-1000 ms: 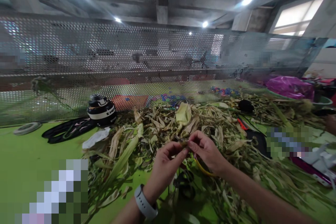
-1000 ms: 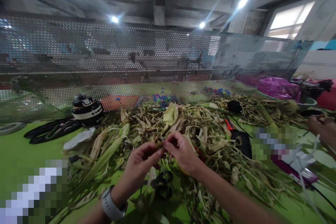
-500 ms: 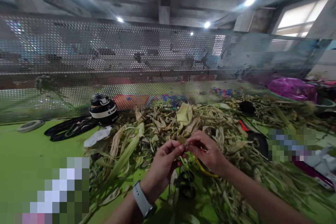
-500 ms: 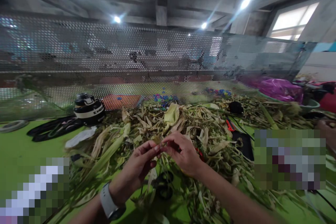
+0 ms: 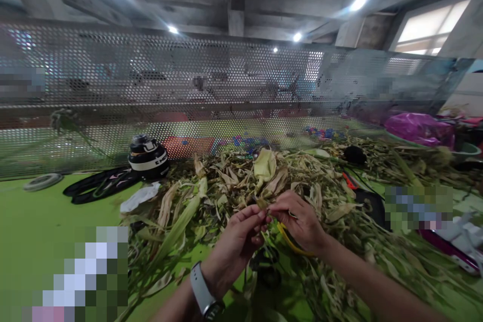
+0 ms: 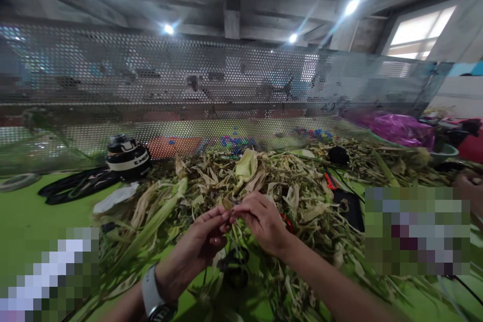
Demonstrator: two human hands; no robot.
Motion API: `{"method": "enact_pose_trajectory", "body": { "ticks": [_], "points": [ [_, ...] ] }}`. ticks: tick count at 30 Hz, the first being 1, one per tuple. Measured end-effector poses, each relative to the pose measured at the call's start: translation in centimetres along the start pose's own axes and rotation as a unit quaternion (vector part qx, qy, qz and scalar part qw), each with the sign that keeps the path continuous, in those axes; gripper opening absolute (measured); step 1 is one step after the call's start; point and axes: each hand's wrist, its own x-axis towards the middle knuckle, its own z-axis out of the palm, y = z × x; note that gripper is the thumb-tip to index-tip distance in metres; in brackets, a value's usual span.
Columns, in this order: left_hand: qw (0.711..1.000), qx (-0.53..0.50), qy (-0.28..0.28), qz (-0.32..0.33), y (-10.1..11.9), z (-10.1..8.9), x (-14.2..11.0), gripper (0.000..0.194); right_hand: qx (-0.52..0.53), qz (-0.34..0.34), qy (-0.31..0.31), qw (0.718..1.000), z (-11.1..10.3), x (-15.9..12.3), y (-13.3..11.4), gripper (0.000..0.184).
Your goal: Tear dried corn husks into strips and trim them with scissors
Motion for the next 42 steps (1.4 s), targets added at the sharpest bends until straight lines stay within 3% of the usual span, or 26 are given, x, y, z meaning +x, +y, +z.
{"method": "enact_pose_trajectory", "body": {
  "ticks": [3, 8, 13, 16, 20, 25, 28, 35, 40, 42],
  "points": [
    [0.993, 0.102, 0.019, 0.062, -0.1, 0.4, -0.3, 0.013, -0.022, 0.040, 0.018, 0.999, 0.4, -0.4, -0.3, 0.007],
    [0.945, 0.284, 0.007, 0.161, -0.3, 0.4, -0.4, 0.022, -0.002, 0.147, 0.006, 0.989, 0.7, -0.7, -0.9, 0.009],
    [0.905, 0.370, 0.011, 0.211, -0.5, -0.3, -0.1, 0.022, 0.096, 0.265, -0.001, 0.959, 0.9, -0.6, -0.8, 0.016],
    [0.892, 0.399, 0.011, 0.211, -0.5, -0.3, 0.0, 0.022, 0.125, 0.271, -0.028, 0.954, 0.9, -0.5, -0.5, 0.020],
    [0.891, 0.398, 0.018, 0.216, -0.4, -0.3, 0.1, 0.020, 0.117, 0.237, -0.011, 0.964, 0.9, -0.4, -0.4, 0.015],
    [0.888, 0.408, 0.030, 0.211, -0.2, -0.3, 0.1, 0.017, 0.210, 0.309, -0.053, 0.926, 0.8, -0.2, -0.4, 0.024],
    [0.889, 0.411, 0.009, 0.204, -0.1, -0.5, 0.2, 0.016, 0.199, 0.310, -0.064, 0.927, 0.4, 0.1, -0.2, 0.028],
    [0.906, 0.394, -0.005, 0.153, -0.1, -1.1, 0.8, 0.021, 0.237, 0.369, -0.040, 0.898, -1.2, 1.2, 0.4, 0.033],
    [0.919, 0.364, 0.005, 0.150, -0.2, -1.0, 0.8, 0.021, 0.211, 0.346, -0.124, 0.906, -0.5, 0.9, 0.1, 0.030],
    [0.920, 0.360, 0.006, 0.153, -0.2, -0.8, 0.8, 0.020, 0.214, 0.347, -0.129, 0.904, -0.2, 0.6, 0.0, 0.029]
  ]
}}
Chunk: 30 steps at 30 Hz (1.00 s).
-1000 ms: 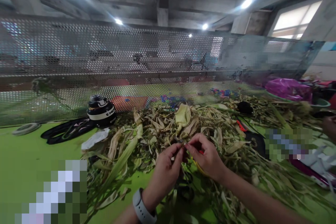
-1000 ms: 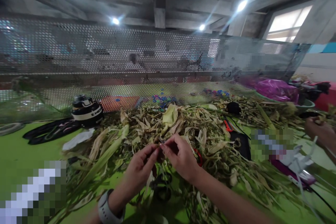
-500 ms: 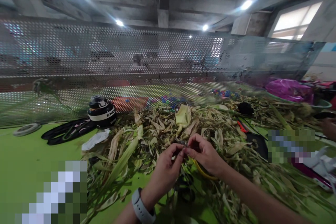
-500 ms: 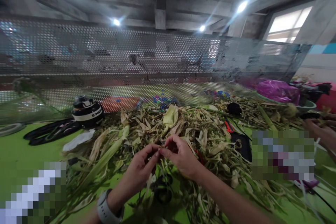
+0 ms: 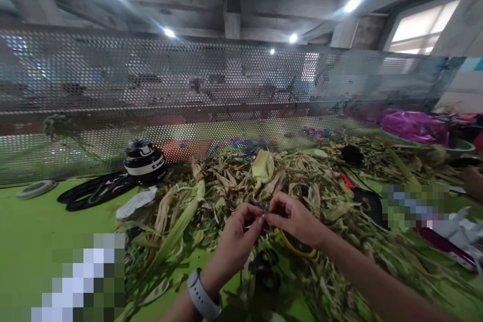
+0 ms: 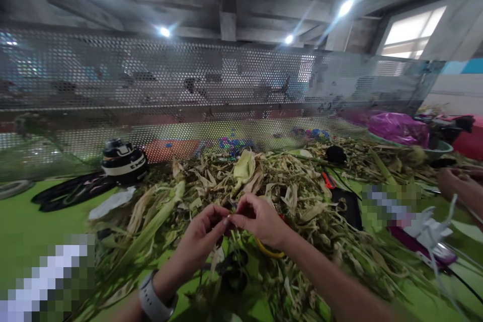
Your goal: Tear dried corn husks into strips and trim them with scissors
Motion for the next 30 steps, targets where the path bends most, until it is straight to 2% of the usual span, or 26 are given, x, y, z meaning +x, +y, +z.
{"method": "enact_pose_trajectory", "body": {
  "ticks": [4, 7, 9, 15, 18, 22, 26, 28, 30],
  "points": [
    [1.000, -0.023, -0.009, -0.009, 0.0, 0.0, 0.1, 0.020, 0.070, 0.030, -0.002, 0.997, -0.4, 0.0, 0.1, 0.028],
    [0.998, -0.051, -0.006, -0.019, -0.1, -0.3, 0.2, 0.021, 0.131, 0.045, 0.039, 0.990, -1.2, 0.2, -0.2, 0.029],
    [0.998, -0.056, -0.003, -0.020, -0.1, -0.4, 0.3, 0.021, 0.122, 0.047, 0.056, 0.990, -1.4, 0.3, -0.4, 0.030],
    [1.000, -0.027, -0.002, 0.000, -0.2, -0.3, 0.2, 0.021, 0.016, 0.012, 0.010, 1.000, -0.1, 0.1, -0.2, 0.028],
    [0.999, -0.026, -0.011, -0.014, -0.1, -0.1, 0.2, 0.023, 0.027, 0.009, 0.020, 0.999, 0.1, 0.1, 0.0, 0.029],
    [0.996, -0.076, -0.011, -0.043, 0.2, -0.1, 0.1, 0.022, 0.072, 0.028, -0.002, 0.997, -0.5, 0.1, -0.1, 0.029],
    [0.991, -0.122, 0.004, -0.054, 0.3, -0.4, 0.2, 0.022, 0.121, 0.042, 0.047, 0.991, -1.6, 0.1, -0.6, 0.028],
    [0.991, -0.125, 0.009, -0.051, 0.3, -0.5, 0.2, 0.022, 0.108, 0.039, 0.076, 0.991, -1.8, 0.2, -0.7, 0.029],
    [0.992, -0.117, 0.008, -0.046, 0.2, -0.4, 0.2, 0.022, 0.077, 0.038, 0.065, 0.994, -1.6, 0.1, -0.6, 0.029]
  ]
}}
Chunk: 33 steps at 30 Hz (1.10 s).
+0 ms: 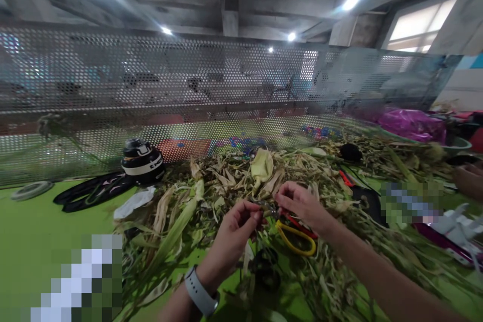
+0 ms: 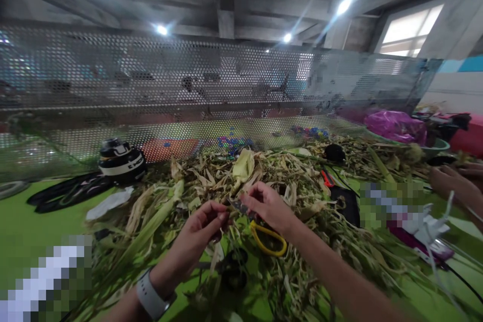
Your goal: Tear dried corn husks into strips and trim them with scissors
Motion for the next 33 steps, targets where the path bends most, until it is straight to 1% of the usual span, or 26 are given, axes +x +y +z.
{"method": "enact_pose_trajectory", "body": {
  "ticks": [3, 4, 6, 8, 12, 14, 16, 18, 19, 22, 25, 27, 29, 31, 33],
  "points": [
    [1.000, 0.021, 0.000, 0.010, -0.1, 0.1, 0.0, 0.022, -0.048, -0.008, -0.050, 0.998, 0.9, -0.2, 0.7, 0.027],
    [0.999, 0.029, 0.001, 0.015, -0.2, 0.2, 0.0, 0.021, -0.060, -0.019, -0.054, 0.997, 1.1, -0.3, 0.9, 0.025],
    [0.999, 0.044, -0.001, 0.024, -0.3, 0.1, 0.1, 0.020, -0.069, -0.043, -0.042, 0.996, 1.5, -0.3, 1.3, 0.024],
    [0.999, 0.042, 0.001, 0.023, -0.3, 0.1, 0.2, 0.020, -0.051, -0.041, -0.035, 0.997, 1.5, -0.3, 1.4, 0.025],
    [1.000, -0.007, 0.005, 0.001, -0.3, -0.1, 0.2, 0.019, 0.031, 0.018, -0.068, 0.997, 1.2, -0.2, 1.0, 0.031],
    [0.999, -0.030, 0.000, -0.011, -0.1, -0.1, 0.1, 0.019, 0.047, 0.022, -0.069, 0.996, 1.1, -0.2, 0.7, 0.031],
    [0.998, -0.055, 0.003, -0.025, 0.1, -0.1, 0.0, 0.020, 0.027, -0.011, -0.055, 0.998, 1.1, -0.3, 0.6, 0.029],
    [0.996, -0.081, 0.007, -0.043, 0.3, -0.1, 0.0, 0.024, -0.039, -0.072, -0.052, 0.995, 1.1, -0.4, 0.4, 0.025],
    [0.994, -0.094, 0.005, -0.053, 0.4, -0.2, -0.1, 0.026, -0.083, -0.111, -0.052, 0.989, 1.1, -0.5, 0.4, 0.021],
    [0.988, -0.133, -0.016, -0.075, 0.5, -0.2, -0.1, 0.024, -0.190, -0.235, -0.040, 0.953, 1.0, -0.6, 0.4, 0.008],
    [0.982, -0.164, -0.043, -0.088, 0.6, 0.0, -0.3, 0.014, -0.237, -0.319, -0.026, 0.917, 0.9, -0.6, 0.9, 0.006],
    [0.978, -0.178, -0.050, -0.096, 0.6, 0.1, -0.5, 0.010, -0.259, -0.355, -0.005, 0.898, 0.9, -0.6, 1.4, 0.009],
    [0.977, -0.184, -0.042, -0.099, 0.7, 0.3, -0.6, 0.010, -0.276, -0.374, 0.027, 0.885, 1.1, -0.7, 1.9, 0.011],
    [0.980, -0.172, -0.025, -0.097, 0.8, 0.5, -0.8, 0.010, -0.286, -0.378, 0.056, 0.879, 1.4, -0.9, 2.2, 0.010],
    [0.988, -0.132, -0.006, -0.080, 0.9, 0.6, -1.0, 0.010, -0.293, -0.361, 0.071, 0.882, 1.7, -1.0, 2.2, 0.008]
  ]
}}
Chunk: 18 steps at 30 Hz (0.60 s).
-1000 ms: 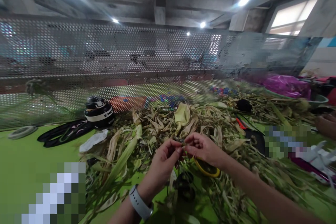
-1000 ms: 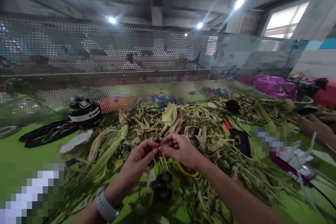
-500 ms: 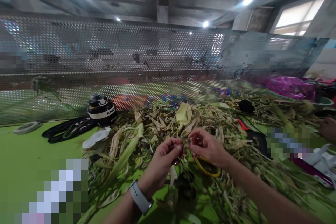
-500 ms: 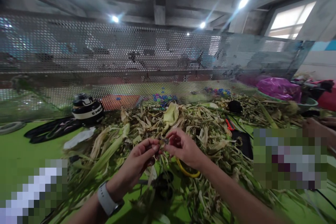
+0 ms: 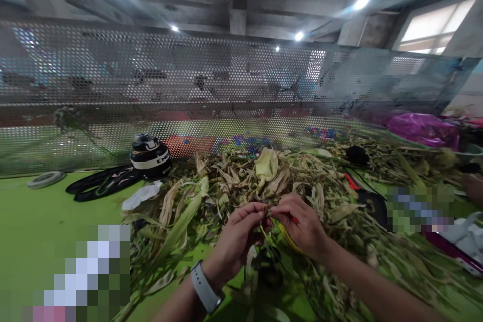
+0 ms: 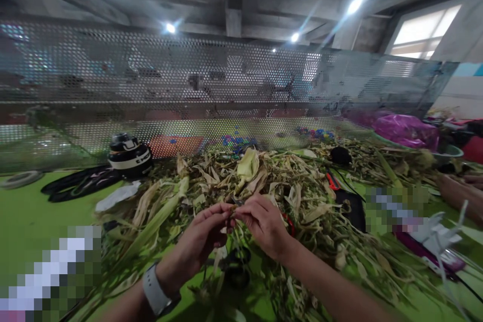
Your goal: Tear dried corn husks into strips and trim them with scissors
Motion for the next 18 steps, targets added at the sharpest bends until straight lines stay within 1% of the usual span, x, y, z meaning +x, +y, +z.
{"method": "enact_pose_trajectory", "body": {
  "ticks": [3, 5, 7, 9, 11, 15, 18],
  "points": [
    [0.995, 0.088, 0.012, 0.048, 0.04, 0.24, -0.20, 0.013, -0.002, 0.058, -0.008, 0.998, 0.10, 0.09, -0.61, 0.010],
    [0.986, 0.146, 0.003, 0.077, 0.00, 0.29, -0.20, 0.017, 0.020, 0.111, -0.010, 0.994, 0.17, 0.14, -0.87, 0.011],
    [0.976, 0.195, -0.011, 0.098, -0.12, 0.23, -0.09, 0.022, 0.065, 0.177, -0.007, 0.982, 0.27, 0.14, -0.93, 0.012],
    [0.969, 0.221, -0.012, 0.112, -0.27, 0.09, 0.07, 0.024, 0.116, 0.230, -0.014, 0.966, 0.34, 0.16, -0.87, 0.018],
    [0.970, 0.214, -0.005, 0.115, -0.39, -0.06, 0.25, 0.024, 0.142, 0.248, -0.034, 0.958, 0.28, 0.25, -0.78, 0.021],
    [0.980, 0.175, -0.004, 0.097, -0.40, -0.22, 0.50, 0.022, 0.139, 0.261, -0.092, 0.951, -0.08, 0.59, -0.77, 0.026],
    [0.983, 0.166, -0.005, 0.078, -0.39, -0.20, 0.61, 0.020, 0.131, 0.248, -0.137, 0.950, -0.19, 0.78, -0.81, 0.033]
  ]
}}
